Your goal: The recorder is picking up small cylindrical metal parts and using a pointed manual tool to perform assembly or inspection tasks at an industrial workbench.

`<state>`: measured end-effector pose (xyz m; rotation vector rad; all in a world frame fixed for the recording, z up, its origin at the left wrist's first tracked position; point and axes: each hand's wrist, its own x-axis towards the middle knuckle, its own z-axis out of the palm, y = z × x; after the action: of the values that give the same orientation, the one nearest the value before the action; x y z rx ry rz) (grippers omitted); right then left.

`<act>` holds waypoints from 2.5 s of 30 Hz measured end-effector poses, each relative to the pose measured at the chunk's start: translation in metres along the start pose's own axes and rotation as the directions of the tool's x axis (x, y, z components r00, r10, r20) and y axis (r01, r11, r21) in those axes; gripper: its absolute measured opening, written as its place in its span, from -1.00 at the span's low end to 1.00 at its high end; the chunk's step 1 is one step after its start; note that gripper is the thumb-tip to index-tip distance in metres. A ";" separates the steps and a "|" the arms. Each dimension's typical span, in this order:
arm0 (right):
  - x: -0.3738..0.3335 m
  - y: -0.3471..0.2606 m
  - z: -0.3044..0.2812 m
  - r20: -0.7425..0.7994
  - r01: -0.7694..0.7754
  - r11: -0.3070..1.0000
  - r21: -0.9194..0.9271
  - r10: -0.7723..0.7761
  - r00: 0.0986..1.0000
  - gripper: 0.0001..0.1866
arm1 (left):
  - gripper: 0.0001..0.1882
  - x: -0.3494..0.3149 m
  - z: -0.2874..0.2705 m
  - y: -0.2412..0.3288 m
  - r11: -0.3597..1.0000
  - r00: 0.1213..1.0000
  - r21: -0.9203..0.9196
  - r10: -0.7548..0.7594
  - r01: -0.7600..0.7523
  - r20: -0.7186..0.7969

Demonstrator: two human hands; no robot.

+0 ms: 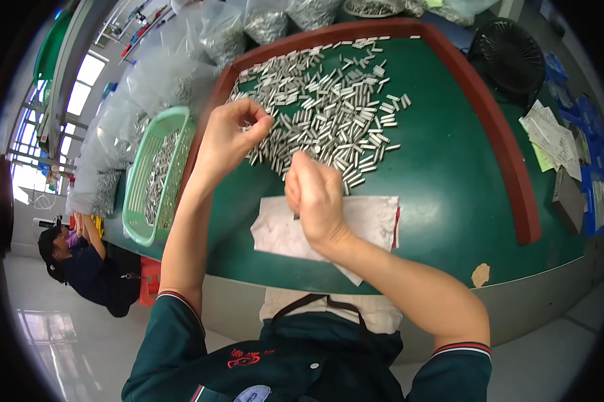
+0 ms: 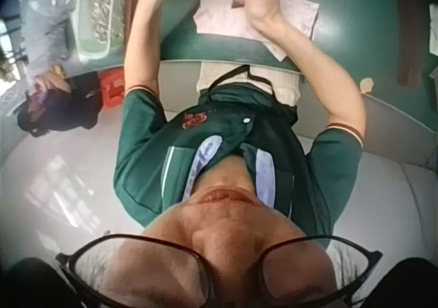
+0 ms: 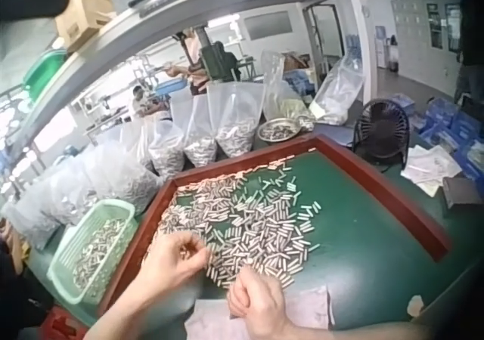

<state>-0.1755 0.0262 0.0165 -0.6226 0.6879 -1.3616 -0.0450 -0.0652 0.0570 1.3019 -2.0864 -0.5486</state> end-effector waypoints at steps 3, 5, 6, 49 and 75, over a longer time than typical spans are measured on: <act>-0.004 0.007 0.000 0.073 0.022 0.999 -0.044 -0.018 0.997 -0.58 | -0.84 0.074 0.008 -0.004 0.995 0.996 0.061 0.086 -0.084 -0.029; -0.007 0.006 0.003 0.081 0.016 0.999 -0.049 -0.012 0.997 -0.57 | -0.81 0.128 0.023 -0.011 0.993 0.991 0.073 0.097 -0.090 -0.095; -0.009 0.006 0.005 0.094 0.021 0.998 -0.050 -0.016 0.995 -0.57 | -0.80 0.155 0.029 -0.019 0.998 0.994 0.030 0.054 -0.051 -0.100; -0.029 -0.005 0.014 0.669 0.957 0.273 -0.099 -0.694 0.267 -0.79 | -0.87 -0.060 0.005 -0.006 0.877 0.892 0.165 0.451 -0.451 0.042; 0.024 -0.038 0.000 0.027 0.383 0.921 -0.073 -0.382 0.924 -0.56 | -0.91 -0.070 0.030 -0.006 0.857 0.866 0.151 0.465 -0.492 0.182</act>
<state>-0.1990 -0.0021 0.0431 -0.8599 0.6311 -1.6966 -0.0391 -0.0038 0.0122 0.7967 -2.5173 -0.2223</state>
